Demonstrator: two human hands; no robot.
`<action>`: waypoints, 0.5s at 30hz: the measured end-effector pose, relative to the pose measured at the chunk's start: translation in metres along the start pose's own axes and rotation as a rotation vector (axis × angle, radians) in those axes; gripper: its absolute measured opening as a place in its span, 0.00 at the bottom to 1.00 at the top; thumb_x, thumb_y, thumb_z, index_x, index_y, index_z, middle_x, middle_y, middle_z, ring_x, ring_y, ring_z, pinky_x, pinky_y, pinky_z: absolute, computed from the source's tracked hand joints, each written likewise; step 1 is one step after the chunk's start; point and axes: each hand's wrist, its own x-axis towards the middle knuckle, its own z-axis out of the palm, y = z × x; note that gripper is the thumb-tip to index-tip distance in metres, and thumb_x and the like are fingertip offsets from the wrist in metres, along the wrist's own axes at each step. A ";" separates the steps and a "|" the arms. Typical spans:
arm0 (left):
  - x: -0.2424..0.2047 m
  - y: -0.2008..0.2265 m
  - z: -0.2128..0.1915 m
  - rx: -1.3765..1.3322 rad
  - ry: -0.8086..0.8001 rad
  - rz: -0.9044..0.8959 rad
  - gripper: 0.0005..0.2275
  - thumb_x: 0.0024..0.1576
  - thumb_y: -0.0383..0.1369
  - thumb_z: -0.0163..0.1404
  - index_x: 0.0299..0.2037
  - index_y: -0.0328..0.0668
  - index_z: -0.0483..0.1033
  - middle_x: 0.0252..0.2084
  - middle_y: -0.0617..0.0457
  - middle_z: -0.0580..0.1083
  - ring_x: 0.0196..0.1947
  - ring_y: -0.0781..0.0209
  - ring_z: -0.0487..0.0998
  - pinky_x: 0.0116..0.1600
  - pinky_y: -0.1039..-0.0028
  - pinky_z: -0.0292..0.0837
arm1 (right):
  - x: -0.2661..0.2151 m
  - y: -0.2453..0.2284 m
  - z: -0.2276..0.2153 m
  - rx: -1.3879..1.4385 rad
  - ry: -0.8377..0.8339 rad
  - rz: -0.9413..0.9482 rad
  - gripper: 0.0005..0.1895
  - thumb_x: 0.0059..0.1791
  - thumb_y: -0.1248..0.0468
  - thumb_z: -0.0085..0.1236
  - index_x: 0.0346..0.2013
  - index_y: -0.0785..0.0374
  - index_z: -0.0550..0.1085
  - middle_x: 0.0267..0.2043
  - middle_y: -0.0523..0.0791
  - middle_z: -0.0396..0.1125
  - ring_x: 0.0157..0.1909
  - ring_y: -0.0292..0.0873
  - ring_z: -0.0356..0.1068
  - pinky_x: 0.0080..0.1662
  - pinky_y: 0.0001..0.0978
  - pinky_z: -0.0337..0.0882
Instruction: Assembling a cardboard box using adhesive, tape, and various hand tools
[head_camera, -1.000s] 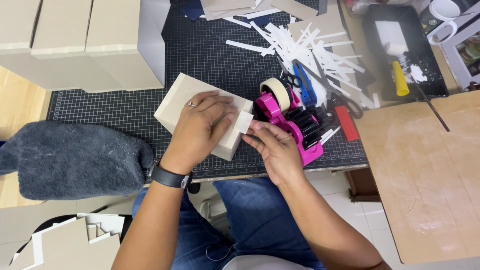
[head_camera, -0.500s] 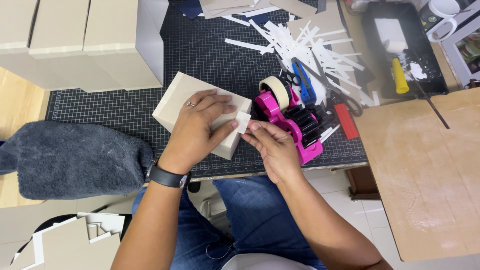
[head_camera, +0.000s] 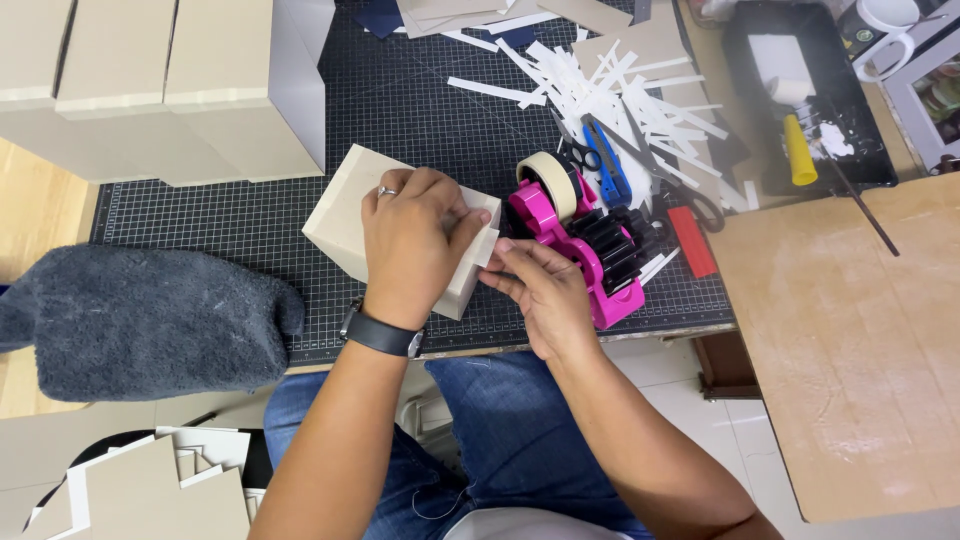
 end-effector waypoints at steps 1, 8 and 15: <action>-0.001 0.000 0.002 0.001 -0.001 -0.001 0.08 0.53 0.42 0.63 0.30 0.50 0.81 0.38 0.54 0.78 0.52 0.43 0.75 0.63 0.46 0.58 | 0.001 0.001 0.000 0.000 0.000 0.001 0.09 0.49 0.66 0.64 0.39 0.71 0.80 0.34 0.52 0.75 0.40 0.45 0.77 0.49 0.46 0.81; -0.013 0.017 -0.018 0.002 -0.038 0.001 0.13 0.66 0.41 0.49 0.37 0.45 0.82 0.43 0.51 0.79 0.57 0.45 0.75 0.68 0.44 0.56 | 0.006 0.007 0.006 -0.063 0.000 -0.042 0.08 0.49 0.66 0.67 0.33 0.70 0.78 0.26 0.51 0.70 0.33 0.44 0.75 0.43 0.46 0.83; -0.019 0.021 -0.017 0.077 -0.055 0.041 0.09 0.60 0.41 0.57 0.39 0.44 0.80 0.48 0.50 0.78 0.62 0.41 0.72 0.67 0.31 0.53 | 0.006 0.010 0.011 -0.078 -0.004 -0.030 0.11 0.51 0.63 0.65 0.35 0.66 0.71 0.27 0.47 0.68 0.29 0.39 0.72 0.34 0.39 0.83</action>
